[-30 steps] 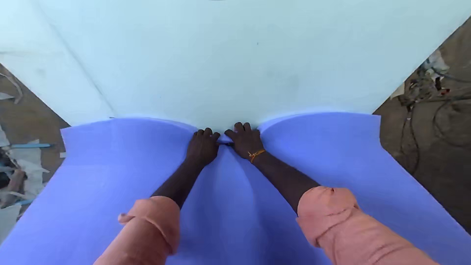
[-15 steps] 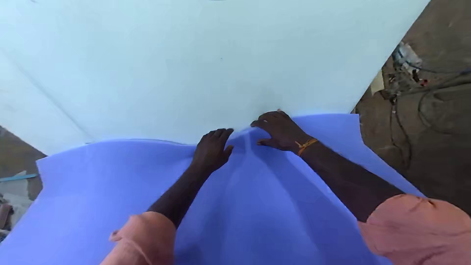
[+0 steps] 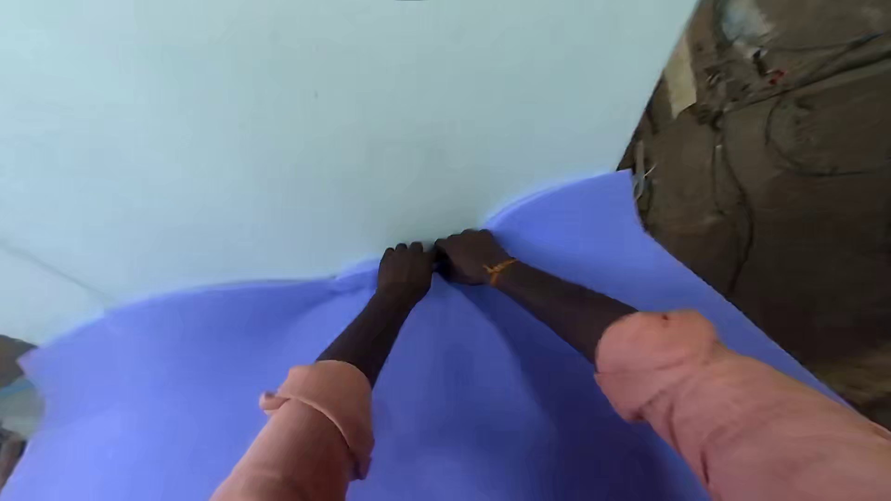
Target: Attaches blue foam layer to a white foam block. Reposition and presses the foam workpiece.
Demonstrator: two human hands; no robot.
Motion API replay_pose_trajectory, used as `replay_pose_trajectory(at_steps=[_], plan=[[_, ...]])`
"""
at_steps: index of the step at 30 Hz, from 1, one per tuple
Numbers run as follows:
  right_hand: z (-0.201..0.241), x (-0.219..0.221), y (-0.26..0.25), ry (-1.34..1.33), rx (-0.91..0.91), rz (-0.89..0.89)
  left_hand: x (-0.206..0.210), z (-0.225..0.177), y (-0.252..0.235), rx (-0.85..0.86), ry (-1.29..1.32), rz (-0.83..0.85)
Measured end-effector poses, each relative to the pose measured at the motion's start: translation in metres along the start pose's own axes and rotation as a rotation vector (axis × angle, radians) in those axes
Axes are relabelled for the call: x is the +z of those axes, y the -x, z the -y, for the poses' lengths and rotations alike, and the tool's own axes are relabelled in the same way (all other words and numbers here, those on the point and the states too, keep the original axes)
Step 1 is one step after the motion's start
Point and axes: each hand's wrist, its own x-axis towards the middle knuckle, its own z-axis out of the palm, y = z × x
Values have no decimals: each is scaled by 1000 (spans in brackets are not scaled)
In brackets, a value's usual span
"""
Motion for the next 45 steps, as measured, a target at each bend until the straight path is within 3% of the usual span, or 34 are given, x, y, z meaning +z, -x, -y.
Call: replay_pose_trajectory(at_steps=[2, 5, 9, 12, 16, 19, 21, 25, 29, 33, 35, 37, 39, 41, 43, 45], plan=[[-8, -28, -13, -17, -79, 72, -36, -15, -2, -93, -40, 151], [-41, -62, 8, -84, -204, 88, -36, -17, 11, -122, -7, 193], [-120, -106, 47, 229, 36, -44, -37, -19, 6, -141, -76, 161], [-150, -92, 49, 167, 2, -68, -44, -50, -10, -105, -7, 40], [-153, -73, 56, 77, -85, -141, -29, -94, -59, 38, 353, -160], [-146, -32, 86, 106, -96, -241, 9, -118, -69, 111, 184, -255], [-147, 9, 98, 46, -36, -218, 33, -133, -66, 136, 8, -158], [-170, -39, 66, -42, -144, -9, -14, -142, -66, 90, -131, 96], [-220, -79, 95, 162, 35, -136, -22, -140, -67, 166, -228, -58], [-244, -42, 124, -73, 65, -285, 12, -150, -90, 196, -62, -252], [-250, -7, 126, -144, 149, -281, 29, -146, -96, 201, 8, -192], [-251, -11, 124, -107, 253, -134, 24, -151, -99, 221, 35, -74], [-235, -32, 113, 38, 313, -97, 11, -140, -96, 282, 117, -34], [-196, -32, 110, 149, 380, -174, 11, -99, -66, 289, 174, -80], [-157, -13, 117, 153, 404, -273, 17, -34, -8, 151, 152, -154], [-125, -7, 106, 17, 394, -309, 12, 58, 54, -30, 79, -232]])
